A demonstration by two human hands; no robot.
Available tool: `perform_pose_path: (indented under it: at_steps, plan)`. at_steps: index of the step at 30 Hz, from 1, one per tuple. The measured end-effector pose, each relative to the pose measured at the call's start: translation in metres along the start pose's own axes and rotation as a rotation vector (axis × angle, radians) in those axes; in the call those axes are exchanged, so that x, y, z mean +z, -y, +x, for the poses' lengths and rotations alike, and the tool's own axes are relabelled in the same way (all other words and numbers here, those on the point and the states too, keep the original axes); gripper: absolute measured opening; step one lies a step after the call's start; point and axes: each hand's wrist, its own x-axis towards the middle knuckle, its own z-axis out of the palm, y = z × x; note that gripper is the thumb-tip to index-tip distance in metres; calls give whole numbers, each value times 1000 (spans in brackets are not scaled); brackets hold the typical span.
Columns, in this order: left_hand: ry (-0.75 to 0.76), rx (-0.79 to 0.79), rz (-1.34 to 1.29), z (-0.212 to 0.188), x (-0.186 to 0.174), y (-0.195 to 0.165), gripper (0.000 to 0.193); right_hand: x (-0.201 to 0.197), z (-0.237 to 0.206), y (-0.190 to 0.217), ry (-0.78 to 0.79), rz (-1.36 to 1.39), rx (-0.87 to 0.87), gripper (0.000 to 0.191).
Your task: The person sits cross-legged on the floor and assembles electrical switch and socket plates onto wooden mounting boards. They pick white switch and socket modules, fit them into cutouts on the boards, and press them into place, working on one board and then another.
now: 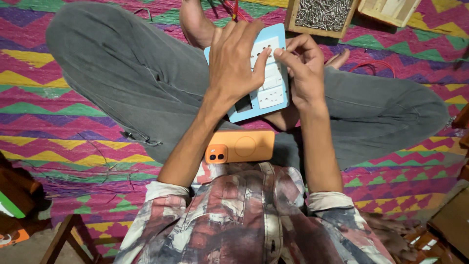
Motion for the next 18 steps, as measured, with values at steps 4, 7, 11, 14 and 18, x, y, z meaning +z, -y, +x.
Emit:
perform_pose_path:
  at_steps: [4,7,11,14,18]
  plan:
    - [104,3,-10,-3,-6,1,67,-8,1,-5,9,144,56,28]
    - [199,82,65,-10,-11,-4,98,-10,2,-5,-31,120,49,26]
    - [307,100,170,-21,-14,-11,121,-11,2,-6,-22,59,7,26]
    - [366,51,223,-27,-13,-17,131,-13,2,-9,-14,46,-14,25]
    - [399,49,248,-31,-8,-24,138,-13,1,-12,-16,46,-24,23]
